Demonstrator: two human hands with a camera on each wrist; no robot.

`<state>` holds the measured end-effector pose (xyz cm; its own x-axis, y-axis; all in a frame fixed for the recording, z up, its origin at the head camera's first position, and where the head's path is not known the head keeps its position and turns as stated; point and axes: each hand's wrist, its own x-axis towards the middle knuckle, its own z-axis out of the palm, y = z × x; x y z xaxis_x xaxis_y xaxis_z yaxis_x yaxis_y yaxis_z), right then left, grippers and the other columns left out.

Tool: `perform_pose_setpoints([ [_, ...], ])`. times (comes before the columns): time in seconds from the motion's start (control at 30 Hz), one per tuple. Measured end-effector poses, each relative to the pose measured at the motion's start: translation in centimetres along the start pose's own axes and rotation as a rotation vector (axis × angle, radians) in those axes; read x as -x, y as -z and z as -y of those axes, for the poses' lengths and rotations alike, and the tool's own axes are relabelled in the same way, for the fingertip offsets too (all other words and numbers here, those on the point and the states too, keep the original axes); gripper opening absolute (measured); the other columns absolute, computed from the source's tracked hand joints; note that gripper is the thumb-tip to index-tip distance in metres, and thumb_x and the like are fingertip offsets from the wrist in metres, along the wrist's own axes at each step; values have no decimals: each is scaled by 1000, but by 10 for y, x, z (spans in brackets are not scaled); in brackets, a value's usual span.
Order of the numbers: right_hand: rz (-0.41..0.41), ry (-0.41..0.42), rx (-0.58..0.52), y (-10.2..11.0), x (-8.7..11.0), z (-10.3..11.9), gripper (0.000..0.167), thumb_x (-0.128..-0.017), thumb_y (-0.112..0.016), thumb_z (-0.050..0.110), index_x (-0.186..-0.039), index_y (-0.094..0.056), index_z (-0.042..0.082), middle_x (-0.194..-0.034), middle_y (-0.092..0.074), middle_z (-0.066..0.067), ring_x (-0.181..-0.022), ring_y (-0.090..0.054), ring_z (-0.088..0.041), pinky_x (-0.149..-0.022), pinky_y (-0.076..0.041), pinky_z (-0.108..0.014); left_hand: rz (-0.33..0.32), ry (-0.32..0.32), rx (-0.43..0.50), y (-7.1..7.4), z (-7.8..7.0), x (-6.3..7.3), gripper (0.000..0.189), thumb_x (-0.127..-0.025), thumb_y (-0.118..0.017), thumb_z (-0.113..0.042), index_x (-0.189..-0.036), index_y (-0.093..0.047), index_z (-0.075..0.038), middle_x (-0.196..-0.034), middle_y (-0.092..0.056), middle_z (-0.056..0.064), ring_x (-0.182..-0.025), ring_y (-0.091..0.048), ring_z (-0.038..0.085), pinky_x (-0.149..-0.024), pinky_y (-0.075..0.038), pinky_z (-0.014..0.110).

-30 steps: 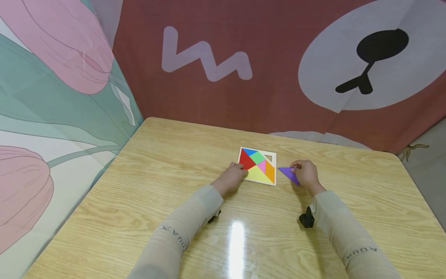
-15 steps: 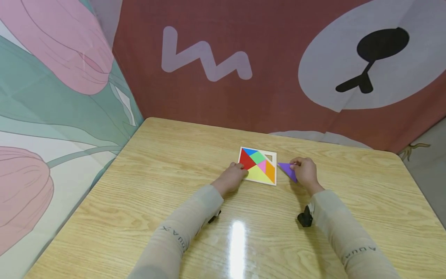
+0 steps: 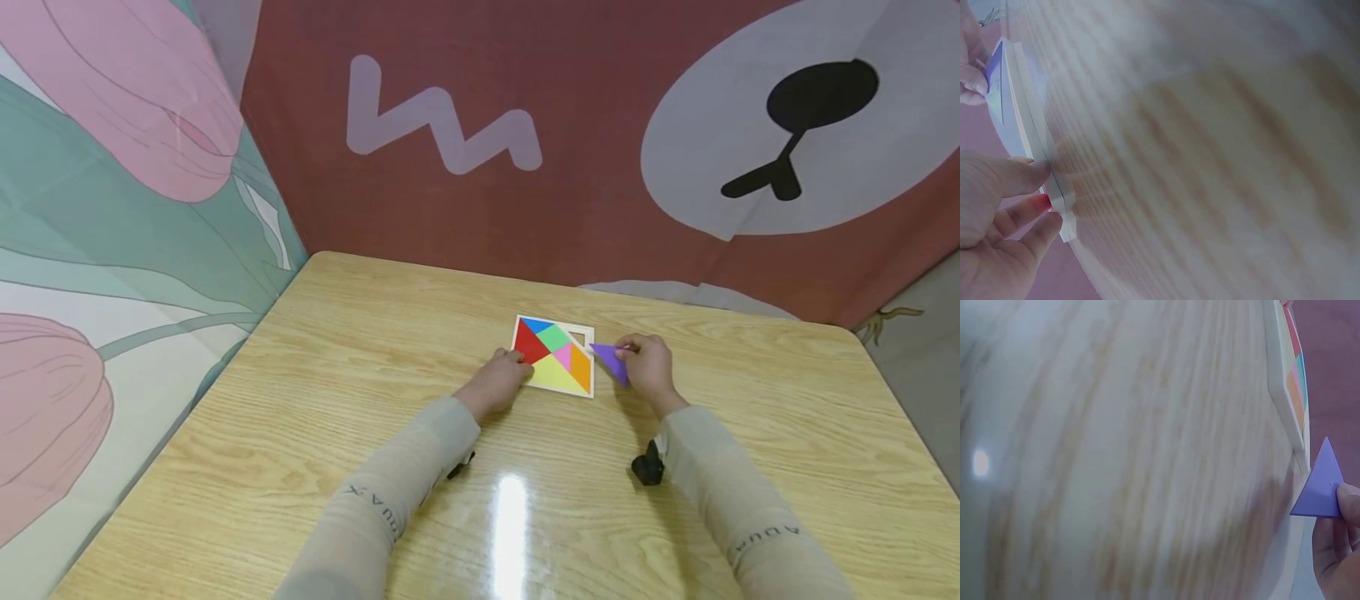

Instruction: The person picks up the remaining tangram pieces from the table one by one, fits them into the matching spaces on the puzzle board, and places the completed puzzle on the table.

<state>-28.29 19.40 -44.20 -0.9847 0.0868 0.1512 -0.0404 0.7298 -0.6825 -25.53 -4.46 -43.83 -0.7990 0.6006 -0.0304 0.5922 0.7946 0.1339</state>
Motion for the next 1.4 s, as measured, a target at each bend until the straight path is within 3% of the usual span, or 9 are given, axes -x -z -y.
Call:
perform_pose_setpoints([
  [0.63, -28, 27, -14, -11, -2, 3, 11, -81, -57, 2, -87, -62, -5, -75, -50, -14, -71, -43, -24, -60, -33, -30, -10, -4, 3, -2, 1, 0, 16, -86, -46, -5, -91, -59, -12, -101, -51, 8, -86, -43, 21, -77, -37, 27],
  [1.13, -10, -19, 0, -13, -8, 8, 14, -84, -53, 7, -86, -62, -3, -76, -49, -14, -72, -43, -23, -60, -34, -29, -55, -42, -12, 2, 0, 3, 17, -82, -47, 1, -86, -59, -10, -94, -52, 8, -80, -45, 21, -73, -37, 27],
  [1.4, -26, -9, 15, -16, -10, 14, 13, -83, -54, 6, -83, -63, -4, -77, -52, -15, -73, -46, -25, -63, -36, -30, -47, -30, 0, -2, 1, 1, 17, -83, -46, 0, -85, -58, -11, -94, -52, 7, -79, -43, 20, -72, -36, 26],
])
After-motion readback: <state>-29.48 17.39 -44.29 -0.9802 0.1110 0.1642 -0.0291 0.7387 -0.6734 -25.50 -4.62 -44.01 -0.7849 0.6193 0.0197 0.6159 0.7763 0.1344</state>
